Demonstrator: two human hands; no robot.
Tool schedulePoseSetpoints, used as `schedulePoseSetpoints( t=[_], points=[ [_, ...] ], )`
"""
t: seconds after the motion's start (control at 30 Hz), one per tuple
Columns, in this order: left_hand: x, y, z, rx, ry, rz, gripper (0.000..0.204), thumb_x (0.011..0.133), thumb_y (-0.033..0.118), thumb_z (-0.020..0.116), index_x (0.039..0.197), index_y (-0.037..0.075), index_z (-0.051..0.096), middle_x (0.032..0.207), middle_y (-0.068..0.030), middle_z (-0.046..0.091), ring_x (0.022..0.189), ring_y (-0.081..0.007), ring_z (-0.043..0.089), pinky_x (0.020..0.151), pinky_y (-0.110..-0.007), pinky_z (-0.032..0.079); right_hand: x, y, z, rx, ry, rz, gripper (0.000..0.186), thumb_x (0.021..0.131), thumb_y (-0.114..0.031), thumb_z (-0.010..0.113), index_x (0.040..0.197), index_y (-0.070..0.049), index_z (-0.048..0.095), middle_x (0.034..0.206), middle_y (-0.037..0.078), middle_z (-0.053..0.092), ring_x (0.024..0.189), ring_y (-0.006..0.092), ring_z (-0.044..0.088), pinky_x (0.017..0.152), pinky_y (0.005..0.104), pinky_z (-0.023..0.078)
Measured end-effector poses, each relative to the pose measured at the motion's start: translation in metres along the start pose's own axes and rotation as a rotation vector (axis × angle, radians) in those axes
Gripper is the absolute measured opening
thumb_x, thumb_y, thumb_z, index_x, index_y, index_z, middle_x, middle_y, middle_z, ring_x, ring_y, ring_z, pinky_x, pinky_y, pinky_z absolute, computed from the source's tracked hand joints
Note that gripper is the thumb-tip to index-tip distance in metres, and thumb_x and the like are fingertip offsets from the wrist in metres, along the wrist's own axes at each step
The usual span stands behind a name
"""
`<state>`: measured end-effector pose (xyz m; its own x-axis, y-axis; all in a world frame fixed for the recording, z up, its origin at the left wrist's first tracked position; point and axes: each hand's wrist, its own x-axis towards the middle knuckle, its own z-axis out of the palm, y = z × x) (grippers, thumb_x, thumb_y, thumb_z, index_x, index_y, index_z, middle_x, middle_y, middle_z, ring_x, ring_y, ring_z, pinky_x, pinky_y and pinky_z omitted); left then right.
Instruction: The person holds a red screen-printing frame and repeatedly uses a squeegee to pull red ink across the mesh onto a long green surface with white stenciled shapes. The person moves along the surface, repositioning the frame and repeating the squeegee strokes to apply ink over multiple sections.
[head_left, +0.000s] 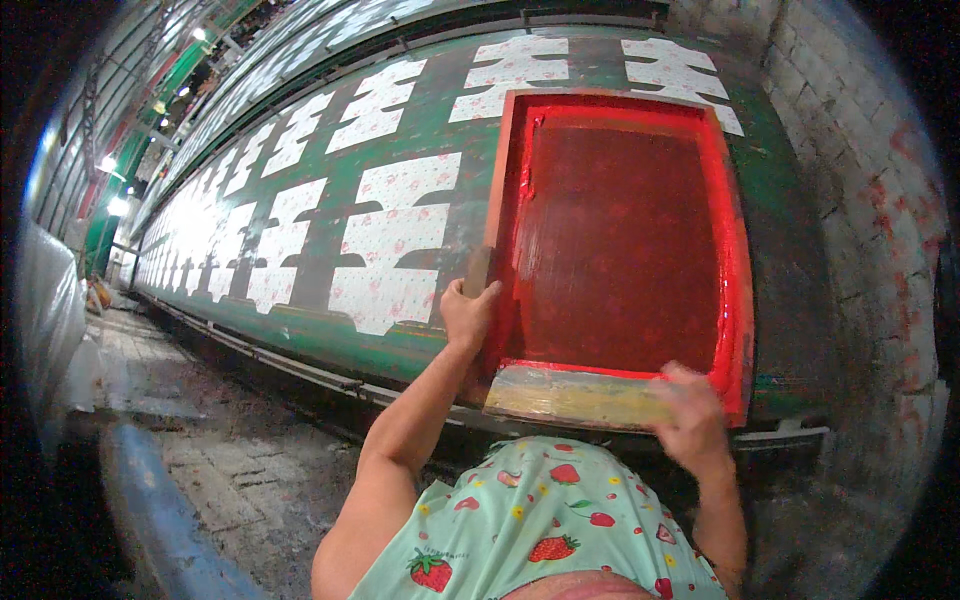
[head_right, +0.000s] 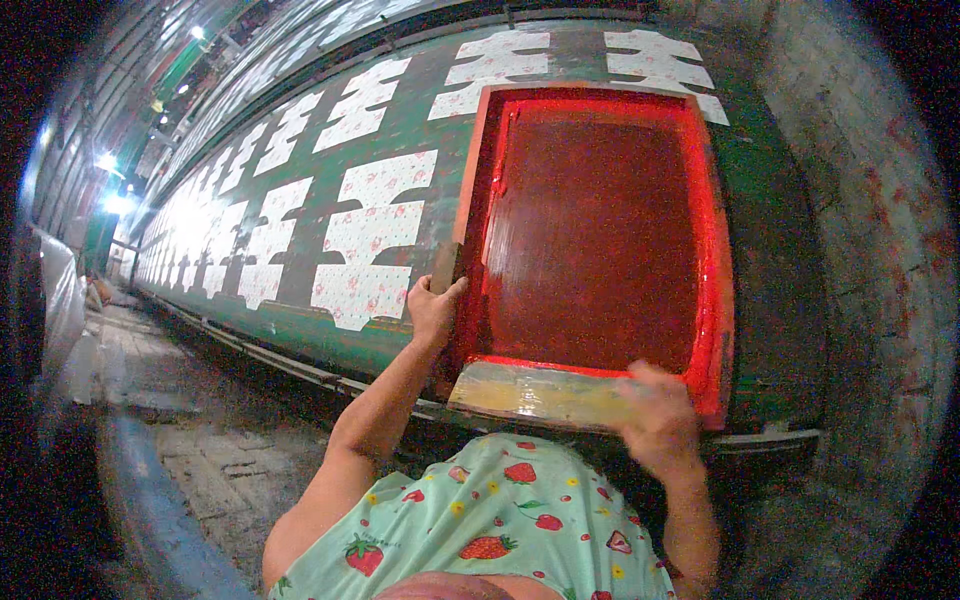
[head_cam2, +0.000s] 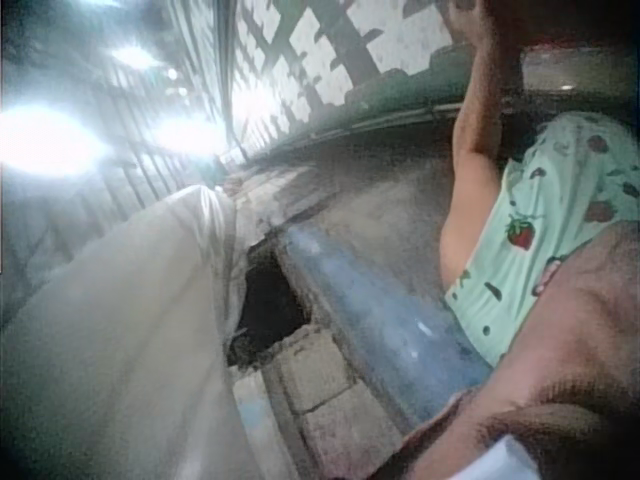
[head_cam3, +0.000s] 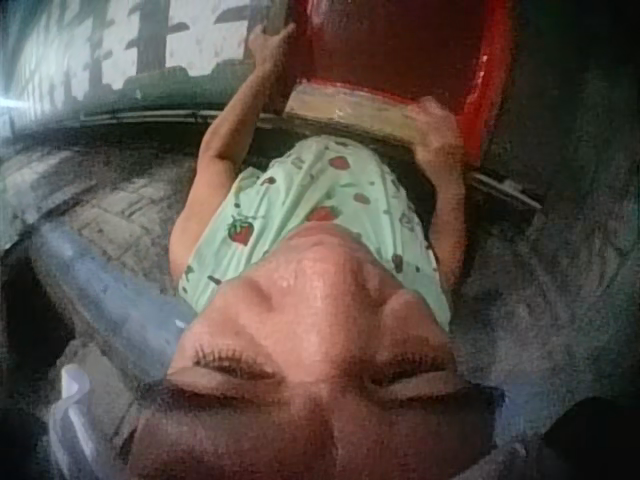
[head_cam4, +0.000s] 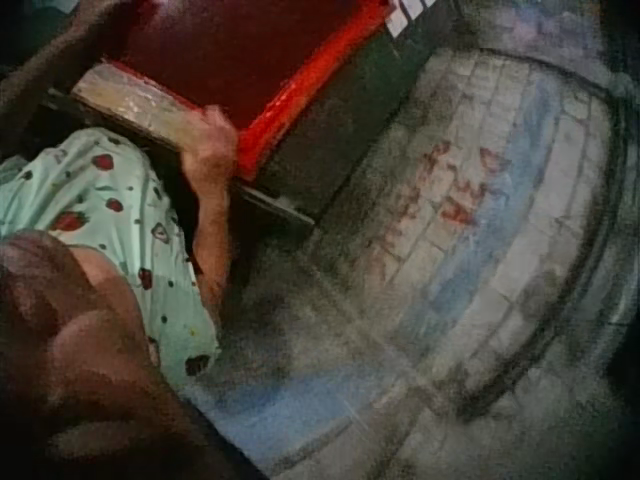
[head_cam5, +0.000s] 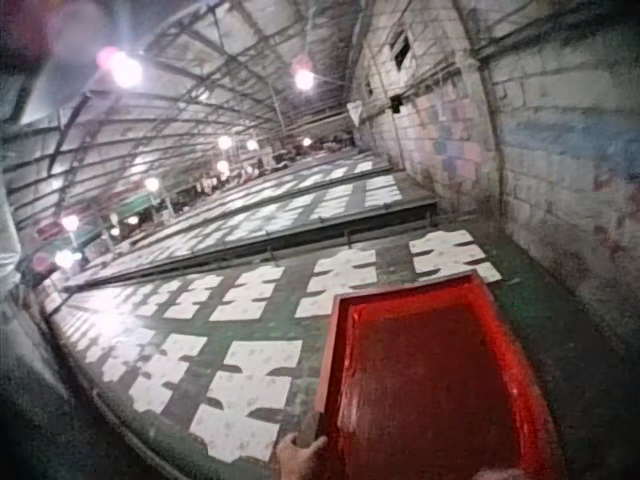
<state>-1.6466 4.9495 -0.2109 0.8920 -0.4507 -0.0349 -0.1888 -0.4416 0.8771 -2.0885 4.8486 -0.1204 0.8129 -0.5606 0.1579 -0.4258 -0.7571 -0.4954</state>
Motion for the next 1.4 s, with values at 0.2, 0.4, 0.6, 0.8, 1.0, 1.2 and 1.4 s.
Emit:
schedulePoseSetpoints(
  t=[0.2, 0.4, 0.6, 0.8, 1.0, 1.2, 1.4],
  points=[
    [0.003, -0.015, 0.009, 0.059, 0.061, 0.075, 0.055, 0.086, 0.037, 0.096, 0.117, -0.004, 0.076, 0.108, -0.0228, 0.082, 0.102, -0.0426, 0.079, 0.092, -0.051, 0.061, 0.02, -0.051, 0.03, -0.186, -0.07, -0.147, 0.043, 0.091, -0.004, 0.067, 0.133, -0.01, 0.078, 0.134, 0.016, 0.075, 0.126, 0.0378, 0.071, 0.108, 0.0523, 0.056],
    [0.0, -0.013, 0.009, 0.003, 0.056, 0.248, 0.069, 0.098, 0.041, 0.085, 0.144, -0.007, 0.067, 0.137, -0.0293, 0.072, 0.132, -0.0453, 0.067, 0.115, -0.051, 0.051, 0.071, -0.079, 0.052, -0.262, -0.225, -0.014, 0.044, 0.086, 0.001, 0.066, 0.126, -0.01, 0.081, 0.118, 0.014, 0.08, 0.113, 0.0376, 0.075, 0.099, 0.0525, 0.059],
    [-0.003, -0.015, 0.009, -0.087, 0.033, 0.292, 0.064, 0.114, 0.039, 0.065, 0.156, -0.009, 0.059, 0.153, -0.0309, 0.063, 0.145, -0.0448, 0.059, 0.125, -0.049, 0.044, 0.077, -0.079, 0.032, -0.252, -0.298, 0.082, 0.044, 0.088, -0.001, 0.065, 0.126, -0.015, 0.082, 0.115, 0.015, 0.081, 0.111, 0.0399, 0.077, 0.097, 0.0555, 0.062],
    [-0.001, -0.015, 0.01, -0.168, 0.035, 0.29, 0.059, 0.118, 0.038, 0.057, 0.155, -0.008, 0.061, 0.153, -0.0294, 0.064, 0.143, -0.044, 0.061, 0.123, -0.049, 0.046, 0.045, -0.091, 0.057, -0.271, -0.12, 0.053, 0.047, 0.087, 0.0, 0.064, 0.129, -0.011, 0.081, 0.115, 0.015, 0.082, 0.109, 0.0388, 0.077, 0.097, 0.0535, 0.061],
    [-0.001, -0.016, 0.009, -0.193, 0.027, 0.285, 0.055, 0.119, 0.033, 0.055, 0.155, -0.008, 0.061, 0.149, -0.0284, 0.065, 0.141, -0.0447, 0.061, 0.121, -0.049, 0.047, 0.046, -0.077, 0.076, -0.328, 0.063, -0.051, 0.041, 0.089, -0.002, 0.065, 0.126, -0.009, 0.081, 0.121, 0.012, 0.08, 0.112, 0.035, 0.076, 0.097, 0.0518, 0.06],
    [-0.003, -0.014, 0.003, -0.235, -0.05, 0.179, 0.055, 0.121, 0.031, 0.05, 0.157, -0.008, 0.059, 0.155, -0.0275, 0.064, 0.146, -0.0406, 0.06, 0.124, -0.047, 0.044, 0.126, -0.019, 0.076, -0.372, 0.101, -0.151, 0.039, 0.091, -0.004, 0.065, 0.126, -0.009, 0.08, 0.119, 0.014, 0.078, 0.111, 0.0364, 0.075, 0.096, 0.0511, 0.06],
    [-0.008, -0.007, 0.0, -0.214, -0.032, 0.195, 0.052, 0.123, 0.027, 0.044, 0.158, -0.01, 0.058, 0.159, -0.0268, 0.062, 0.149, -0.037, 0.058, 0.127, -0.046, 0.043, 0.255, 0.054, 0.068, -0.44, 0.165, -0.219, 0.041, 0.088, 0.003, 0.062, 0.123, -0.011, 0.079, 0.106, 0.012, 0.077, 0.101, 0.0359, 0.076, 0.089, 0.0486, 0.06]
  ],
)
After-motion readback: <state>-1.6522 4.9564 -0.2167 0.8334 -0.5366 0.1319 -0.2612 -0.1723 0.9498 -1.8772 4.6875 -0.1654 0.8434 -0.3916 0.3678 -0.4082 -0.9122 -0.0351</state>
